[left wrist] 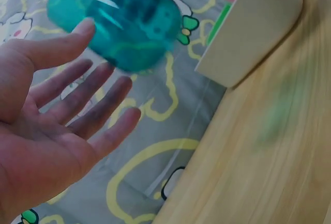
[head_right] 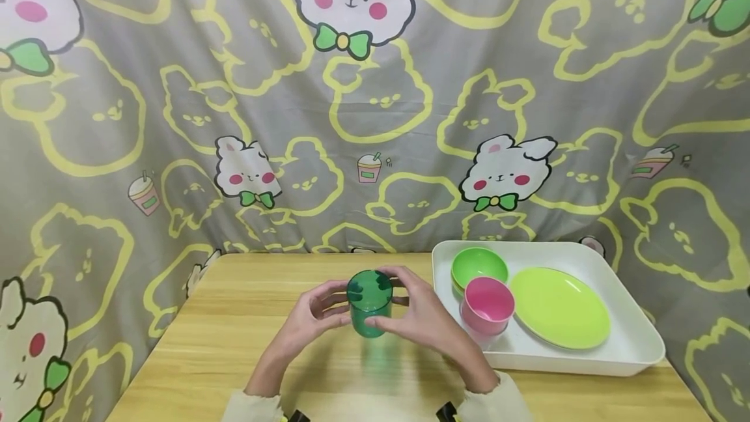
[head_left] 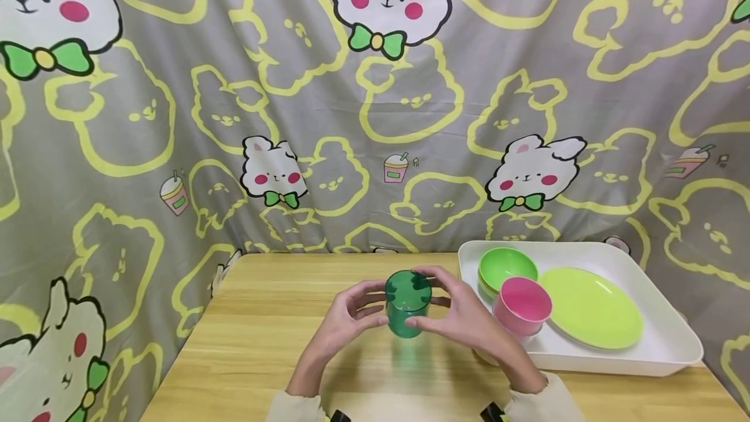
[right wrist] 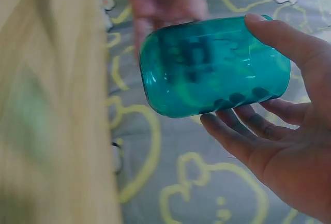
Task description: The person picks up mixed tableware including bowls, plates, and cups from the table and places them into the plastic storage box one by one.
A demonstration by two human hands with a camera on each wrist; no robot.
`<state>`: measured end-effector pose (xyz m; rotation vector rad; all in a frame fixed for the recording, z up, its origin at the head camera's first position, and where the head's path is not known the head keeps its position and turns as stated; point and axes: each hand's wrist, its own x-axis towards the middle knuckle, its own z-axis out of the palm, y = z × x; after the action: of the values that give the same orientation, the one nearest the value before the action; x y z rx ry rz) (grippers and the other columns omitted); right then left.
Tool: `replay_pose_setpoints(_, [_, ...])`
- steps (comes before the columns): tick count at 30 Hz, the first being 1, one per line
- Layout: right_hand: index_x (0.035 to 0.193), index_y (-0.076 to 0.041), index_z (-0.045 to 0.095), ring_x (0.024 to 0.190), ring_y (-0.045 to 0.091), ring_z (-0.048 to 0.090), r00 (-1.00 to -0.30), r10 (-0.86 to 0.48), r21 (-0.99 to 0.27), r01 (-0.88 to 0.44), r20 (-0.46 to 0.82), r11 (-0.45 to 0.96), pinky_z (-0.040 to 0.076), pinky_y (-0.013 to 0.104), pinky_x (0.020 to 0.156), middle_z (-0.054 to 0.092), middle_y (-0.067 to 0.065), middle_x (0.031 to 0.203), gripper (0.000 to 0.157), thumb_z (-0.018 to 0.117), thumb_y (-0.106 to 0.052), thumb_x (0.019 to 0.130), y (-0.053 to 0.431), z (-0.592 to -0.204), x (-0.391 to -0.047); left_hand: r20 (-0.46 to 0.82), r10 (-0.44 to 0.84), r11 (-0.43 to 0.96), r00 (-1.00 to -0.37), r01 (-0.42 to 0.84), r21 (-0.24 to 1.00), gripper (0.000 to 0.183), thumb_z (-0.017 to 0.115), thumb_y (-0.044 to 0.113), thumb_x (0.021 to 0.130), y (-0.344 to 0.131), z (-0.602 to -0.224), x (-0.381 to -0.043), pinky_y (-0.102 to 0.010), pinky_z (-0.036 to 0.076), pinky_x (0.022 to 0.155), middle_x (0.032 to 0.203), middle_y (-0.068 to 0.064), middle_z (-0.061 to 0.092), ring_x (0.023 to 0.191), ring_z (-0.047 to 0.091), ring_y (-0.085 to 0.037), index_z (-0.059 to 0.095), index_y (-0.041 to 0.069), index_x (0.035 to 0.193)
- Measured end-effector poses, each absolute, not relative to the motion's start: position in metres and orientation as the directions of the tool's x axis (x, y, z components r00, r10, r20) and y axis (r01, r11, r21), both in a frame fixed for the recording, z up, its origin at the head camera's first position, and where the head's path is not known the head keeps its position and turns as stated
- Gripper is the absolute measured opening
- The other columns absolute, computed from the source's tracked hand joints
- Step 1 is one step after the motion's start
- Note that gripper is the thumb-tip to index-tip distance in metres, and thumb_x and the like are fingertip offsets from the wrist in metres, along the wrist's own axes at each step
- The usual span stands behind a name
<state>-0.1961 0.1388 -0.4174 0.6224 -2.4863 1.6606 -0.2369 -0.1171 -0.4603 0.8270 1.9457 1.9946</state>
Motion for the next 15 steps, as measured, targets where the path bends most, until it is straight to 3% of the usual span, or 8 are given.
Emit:
replay_pose_setpoints(6, [0.147, -0.018, 0.050, 0.116, 0.025, 0.063, -0.878, -0.231, -0.798, -0.478, 0.420, 0.366, 0.058, 0.034, 0.094, 0.061, 0.007, 0.135, 0.079, 0.091, -0.022, 0.079, 0.171, -0.384, -0.182, 0.231, 0.494, -0.035, -0.838, 0.246, 0.969, 0.040, 0.068, 0.003, 0.098, -0.121, -0.466, -0.241, -0.037, 0.055, 0.100, 0.138, -0.026, 0.058, 0.127, 0.058, -0.043, 0.058, -0.003, 0.137])
replay_pose_setpoints(10, [0.151, -0.021, 0.048, 0.117, 0.018, 0.061, -0.862, -0.136, -0.745, -0.493, 0.488, 0.450, 0.054, 0.022, 0.094, 0.060, 0.008, 0.136, 0.083, 0.090, -0.012, 0.080, 0.202, -0.369, -0.170, 0.205, 0.436, 0.053, -0.876, 0.253, 0.966, 0.037, 0.065, 0.000, 0.099, -0.126, -0.469, -0.242, -0.030, 0.056, 0.098, 0.143, -0.026, 0.054, 0.125, 0.057, -0.047, 0.060, -0.002, 0.136])
replay_pose_setpoints(15, [0.153, -0.027, 0.045, 0.114, 0.001, 0.057, -0.867, -0.031, -0.704, -0.424, 0.497, 0.570, 0.045, 0.006, 0.094, 0.059, 0.008, 0.136, 0.086, 0.089, -0.010, 0.081, 0.237, -0.364, -0.158, 0.168, 0.368, 0.164, -0.914, 0.242, 0.956, 0.035, 0.065, 0.004, 0.100, -0.133, -0.472, -0.242, -0.033, 0.055, 0.099, 0.144, -0.018, 0.056, 0.126, 0.056, -0.046, 0.063, 0.006, 0.135])
